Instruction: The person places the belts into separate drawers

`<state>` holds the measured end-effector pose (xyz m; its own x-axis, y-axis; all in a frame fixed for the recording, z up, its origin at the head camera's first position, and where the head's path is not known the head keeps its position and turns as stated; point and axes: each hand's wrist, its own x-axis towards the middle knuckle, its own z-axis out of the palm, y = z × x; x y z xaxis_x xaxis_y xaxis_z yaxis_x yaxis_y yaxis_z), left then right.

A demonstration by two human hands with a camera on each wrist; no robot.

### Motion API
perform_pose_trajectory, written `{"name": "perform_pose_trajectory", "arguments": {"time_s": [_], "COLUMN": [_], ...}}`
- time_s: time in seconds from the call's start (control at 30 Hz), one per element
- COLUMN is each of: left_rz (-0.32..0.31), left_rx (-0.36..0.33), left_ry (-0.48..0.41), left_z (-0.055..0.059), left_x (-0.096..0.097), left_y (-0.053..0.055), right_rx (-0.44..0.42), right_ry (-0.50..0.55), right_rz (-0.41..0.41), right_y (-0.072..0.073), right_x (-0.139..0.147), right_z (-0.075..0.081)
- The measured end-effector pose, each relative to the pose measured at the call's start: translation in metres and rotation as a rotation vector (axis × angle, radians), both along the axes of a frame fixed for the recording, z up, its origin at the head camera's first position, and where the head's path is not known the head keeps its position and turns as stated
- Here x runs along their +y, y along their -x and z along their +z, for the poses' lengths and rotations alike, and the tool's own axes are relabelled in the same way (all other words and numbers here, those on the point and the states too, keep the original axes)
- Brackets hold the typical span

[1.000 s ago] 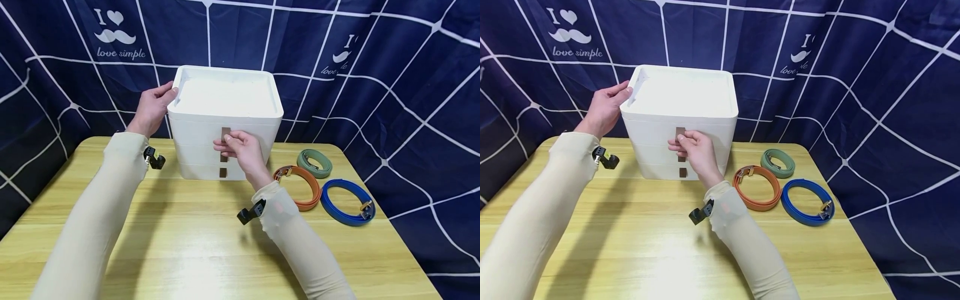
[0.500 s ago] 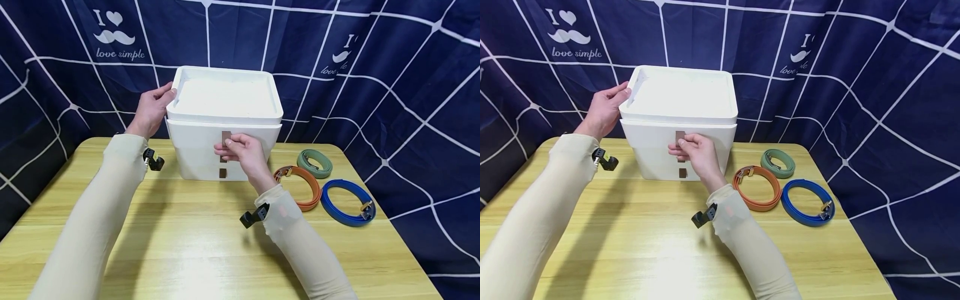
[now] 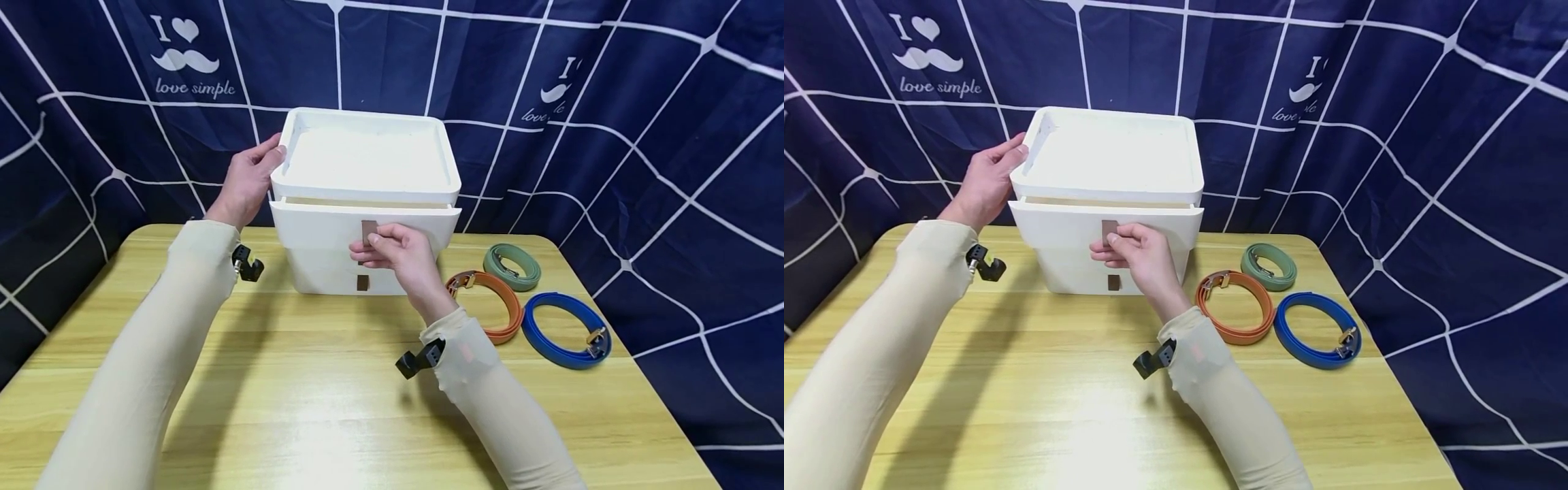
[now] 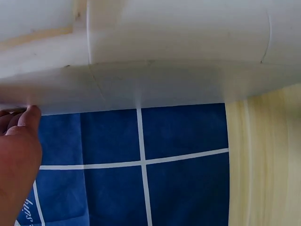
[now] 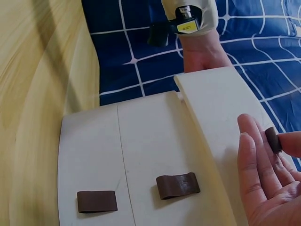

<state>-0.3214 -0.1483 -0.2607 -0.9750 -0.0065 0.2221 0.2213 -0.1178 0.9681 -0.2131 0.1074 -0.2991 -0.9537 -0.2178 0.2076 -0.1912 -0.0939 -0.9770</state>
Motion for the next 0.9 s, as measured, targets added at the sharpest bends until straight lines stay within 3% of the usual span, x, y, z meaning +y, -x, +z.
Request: {"name": "perform_pose_trajectory", "arguments": {"time_s": [0.27,0.43,0.9], "left_rz": [-0.040,-0.053,-0.063], "left_rx": [0.018,0.073,0.119], "left_ry": [0.015,0.007,-0.040], "left_z": [-0.005,-0.010,-0.007], "left_x": [0.001,0.000,0.003], "left_y": [-0.003,-0.005,-0.001], "right_rx": [0.011,0.011,0.023], "right_ry": [-0.009,-0.022,-0.007], "right_rz": [0.032,0.054,0.078], "right_y": [-0.007,-0.011,-0.018], "right_x": [0.003,0.004,0.007], "right_z": [-0.005,-0.010,-0.004]}}
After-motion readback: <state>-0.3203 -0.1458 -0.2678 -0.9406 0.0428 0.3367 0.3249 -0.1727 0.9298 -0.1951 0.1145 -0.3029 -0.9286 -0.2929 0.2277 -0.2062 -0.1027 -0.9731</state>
